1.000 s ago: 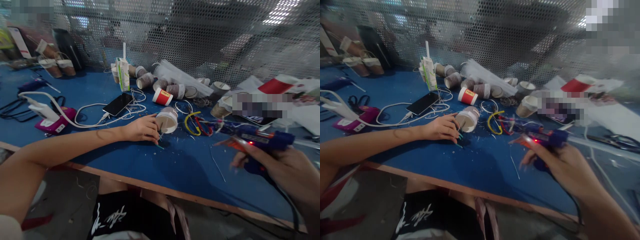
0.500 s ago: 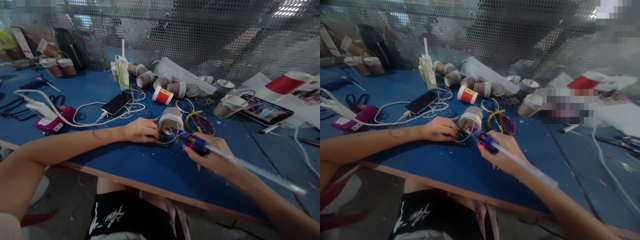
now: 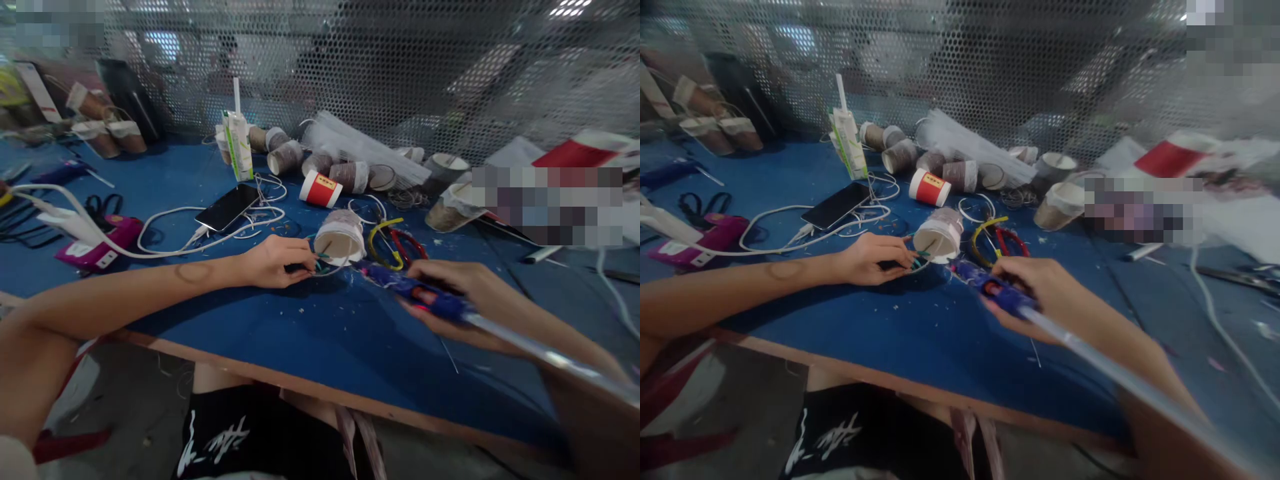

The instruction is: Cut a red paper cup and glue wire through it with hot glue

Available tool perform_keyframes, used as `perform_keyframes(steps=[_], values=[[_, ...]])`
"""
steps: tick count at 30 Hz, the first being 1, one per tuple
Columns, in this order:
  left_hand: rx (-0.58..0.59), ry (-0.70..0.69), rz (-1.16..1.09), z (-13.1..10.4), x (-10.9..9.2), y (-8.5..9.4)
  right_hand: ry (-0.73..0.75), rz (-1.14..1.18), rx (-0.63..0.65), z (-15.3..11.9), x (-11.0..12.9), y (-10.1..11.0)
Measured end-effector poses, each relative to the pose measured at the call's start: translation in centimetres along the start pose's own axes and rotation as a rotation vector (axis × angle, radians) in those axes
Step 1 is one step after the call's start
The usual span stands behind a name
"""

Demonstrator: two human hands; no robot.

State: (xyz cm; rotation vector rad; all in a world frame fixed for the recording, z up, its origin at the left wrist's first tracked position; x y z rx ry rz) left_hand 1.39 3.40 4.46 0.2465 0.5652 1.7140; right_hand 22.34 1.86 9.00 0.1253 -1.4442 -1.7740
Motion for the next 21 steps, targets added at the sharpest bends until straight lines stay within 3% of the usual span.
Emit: perform_keyframes(steps=[2, 5, 7, 9, 11, 16, 21], values=[[0.006, 0.029, -0.023, -0.1, 0.3, 0.1, -0.065, 0.052, -0.065, -0.6, -1.3, 1.5], [0.036, 0.044, -0.035, -0.2, 0.4, 0.0, -0.244, 0.192, -0.331, -0.7, -2.6, 3.1], [0.043, 0.036, -0.039, -0.3, 0.3, -0.1, -0.347, 0.297, -0.491, -0.1, -2.8, 2.9], [0.036, 0.024, -0.035, -0.2, 0.2, -0.1, -0.362, 0.383, -0.555, 1.1, -2.5, 1.8], [0.035, 0.014, -0.021, -0.2, 0.1, -0.1, -0.353, 0.426, -0.540, 2.4, -2.3, 0.3], [0.070, 0.001, 0.029, -0.2, 0.1, -0.3, -0.423, 0.593, -0.262, 3.7, -2.4, -3.9], [0.109, -0.017, 0.112, -0.5, 0.2, -0.6, -0.399, 0.650, -0.305, 3.8, -1.9, -4.3]])
Point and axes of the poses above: each hand's wrist, its own z-axis towards the middle knuckle, its own y-axis out of the back of the hand, x = y × z, the point moved 6 cm from there along z, towards the middle knuckle, and after that the axes turned 13 degrees about -x, right-handed, at the moved point
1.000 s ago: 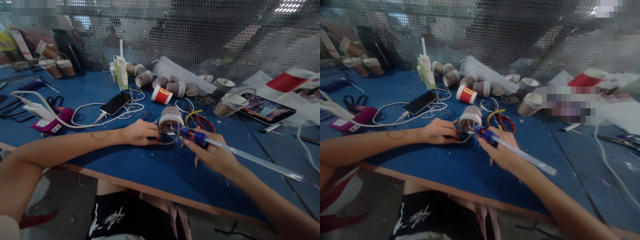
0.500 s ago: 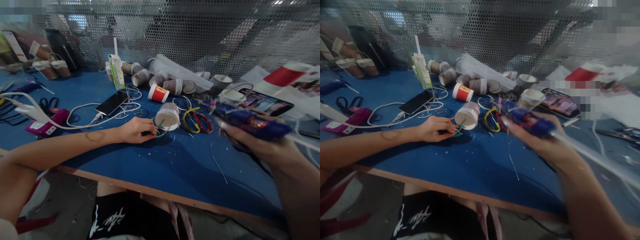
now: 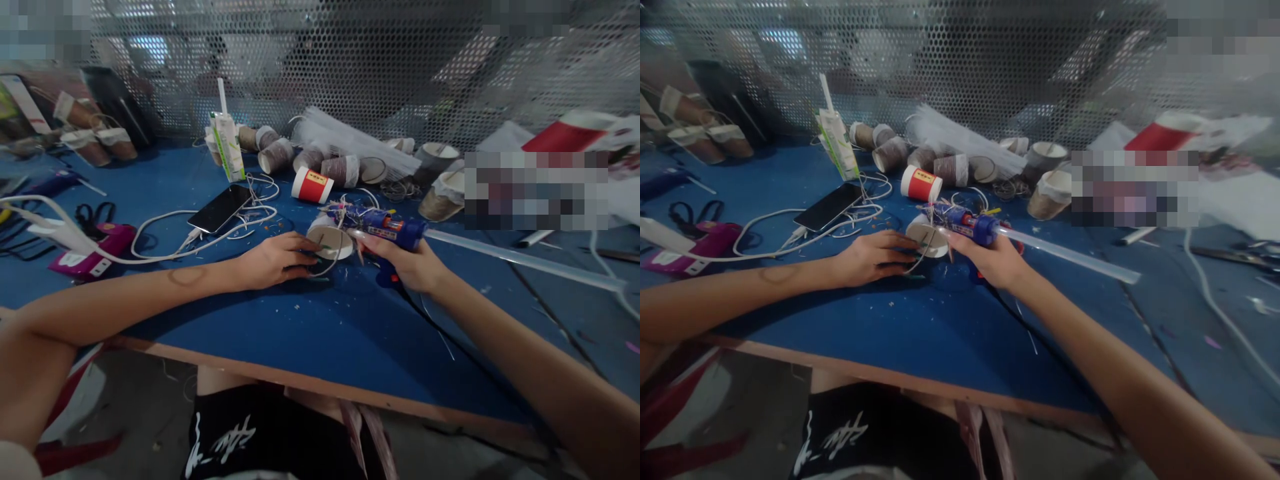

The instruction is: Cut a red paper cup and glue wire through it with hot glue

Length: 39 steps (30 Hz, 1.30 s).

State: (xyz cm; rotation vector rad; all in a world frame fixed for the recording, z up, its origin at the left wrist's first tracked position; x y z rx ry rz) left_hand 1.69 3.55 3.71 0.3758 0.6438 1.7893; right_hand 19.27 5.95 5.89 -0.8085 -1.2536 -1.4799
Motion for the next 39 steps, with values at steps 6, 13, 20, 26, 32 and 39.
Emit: perform_keyframes(steps=[6, 13, 20, 26, 32, 39], values=[[-0.035, 0.108, 0.299, 0.0, 0.2, 0.7, 0.010, -0.011, -0.002, 0.2, -0.2, -0.1], [0.003, 0.156, 0.321, -0.2, 1.0, 0.3, 0.060, 0.006, 0.015, 0.4, 0.5, -0.3], [0.266, 0.187, 0.215, -1.0, 1.9, -1.8, 0.073, -0.004, 0.001, 0.5, 0.4, -0.4], [0.277, 0.228, 0.155, -0.8, 1.5, -1.6, 0.056, 0.009, -0.002, 0.5, 0.4, -0.4], [0.264, 0.284, 0.056, -0.7, 1.2, -1.3, 0.016, -0.017, -0.041, 0.3, 0.1, -0.2], [0.283, 0.454, -0.131, -0.6, 1.7, -1.4, 0.038, -0.020, -0.050, 0.3, 0.2, -0.4]])
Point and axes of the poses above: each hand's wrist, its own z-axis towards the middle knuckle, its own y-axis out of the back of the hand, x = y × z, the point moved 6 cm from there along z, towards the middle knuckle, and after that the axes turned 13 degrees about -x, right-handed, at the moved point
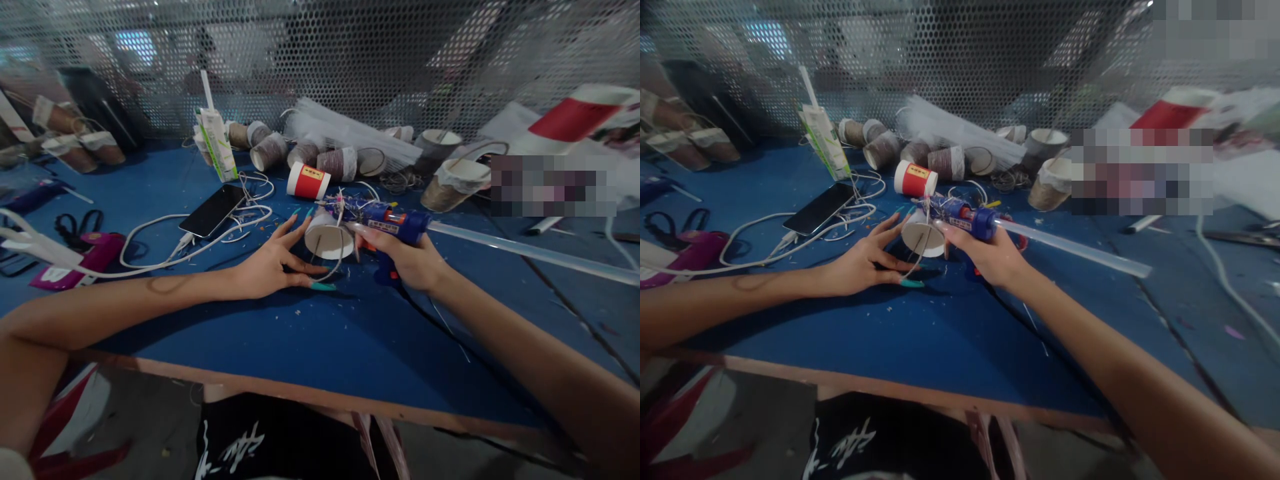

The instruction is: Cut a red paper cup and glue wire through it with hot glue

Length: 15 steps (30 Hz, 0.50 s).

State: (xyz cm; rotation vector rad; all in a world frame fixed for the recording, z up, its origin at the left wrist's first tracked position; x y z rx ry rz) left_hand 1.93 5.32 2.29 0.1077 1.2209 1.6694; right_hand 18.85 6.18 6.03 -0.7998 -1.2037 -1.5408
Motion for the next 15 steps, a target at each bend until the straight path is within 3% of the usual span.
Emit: perform_keyframes(steps=[4, 13, 15], values=[[-0.074, -0.029, 0.077, -0.1, -0.4, 0.1, -0.018, 0.017, -0.035, -0.1, -0.2, 0.0], [-0.463, -0.340, 0.578, -2.3, -4.7, 2.0, 0.002, 0.002, -0.022, -0.4, -0.3, -0.1], [-0.475, -0.400, 0.587, -2.2, -5.2, 2.1, -0.040, 0.005, -0.032, -0.5, -0.6, 0.0]])
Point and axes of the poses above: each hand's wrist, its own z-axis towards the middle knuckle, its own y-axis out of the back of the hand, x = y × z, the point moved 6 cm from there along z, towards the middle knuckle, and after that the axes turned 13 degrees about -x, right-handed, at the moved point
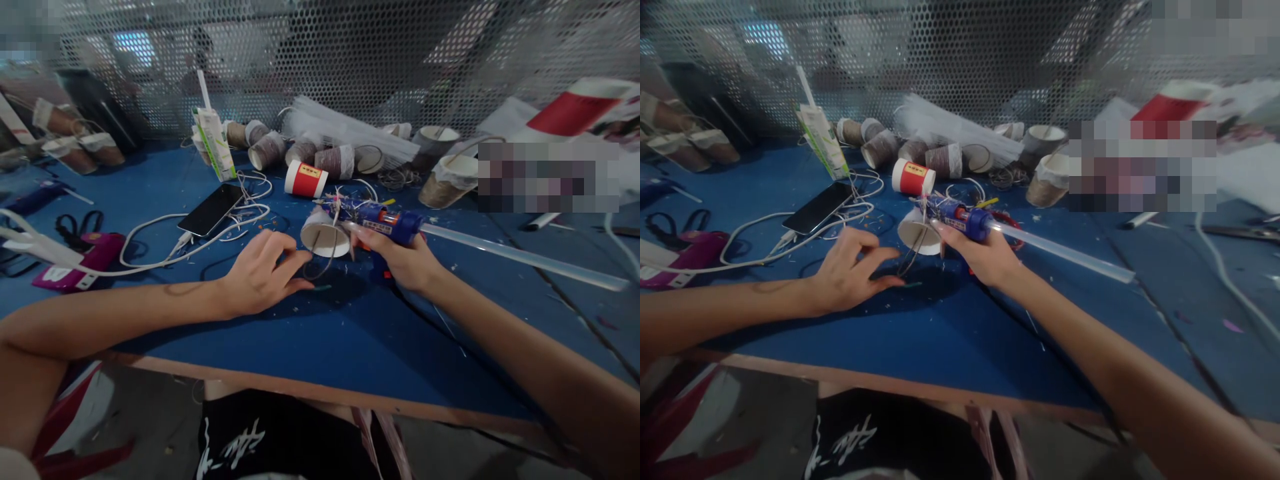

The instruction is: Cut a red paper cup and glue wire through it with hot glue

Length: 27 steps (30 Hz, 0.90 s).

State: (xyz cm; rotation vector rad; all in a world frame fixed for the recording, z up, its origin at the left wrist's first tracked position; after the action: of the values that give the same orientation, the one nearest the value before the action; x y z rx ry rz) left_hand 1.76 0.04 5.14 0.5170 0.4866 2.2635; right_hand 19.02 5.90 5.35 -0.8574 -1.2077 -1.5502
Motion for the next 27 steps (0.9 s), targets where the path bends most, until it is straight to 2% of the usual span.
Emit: perform_keyframes(steps=[2, 6, 9, 16, 20, 24, 27], values=[[0.075, -0.047, -0.020, 0.2, -0.1, -0.7, -0.023, 0.013, -0.012, -0.1, -0.1, 0.0], [0.358, -0.066, -0.037, 0.2, 0.0, -3.1, -0.001, 0.054, -0.004, -0.1, 0.3, -0.3], [0.463, -0.114, -0.102, -0.1, -0.3, -3.9, 0.006, 0.045, -0.002, -0.1, 0.5, -0.3], [0.443, -0.238, -0.175, -0.1, -0.8, -3.7, 0.008, 0.011, 0.031, -0.2, 0.1, -0.4], [0.407, -0.209, -0.182, 0.0, -0.9, -3.6, 0.041, 0.023, 0.039, -0.2, 0.2, -0.4], [0.305, -0.174, -0.184, 0.6, -0.9, -2.9, 0.040, 0.027, 0.019, -0.2, 0.4, -0.4], [0.228, -0.140, -0.286, 0.9, -0.8, -2.3, 0.052, 0.057, 0.020, -0.2, 0.4, -0.4]])
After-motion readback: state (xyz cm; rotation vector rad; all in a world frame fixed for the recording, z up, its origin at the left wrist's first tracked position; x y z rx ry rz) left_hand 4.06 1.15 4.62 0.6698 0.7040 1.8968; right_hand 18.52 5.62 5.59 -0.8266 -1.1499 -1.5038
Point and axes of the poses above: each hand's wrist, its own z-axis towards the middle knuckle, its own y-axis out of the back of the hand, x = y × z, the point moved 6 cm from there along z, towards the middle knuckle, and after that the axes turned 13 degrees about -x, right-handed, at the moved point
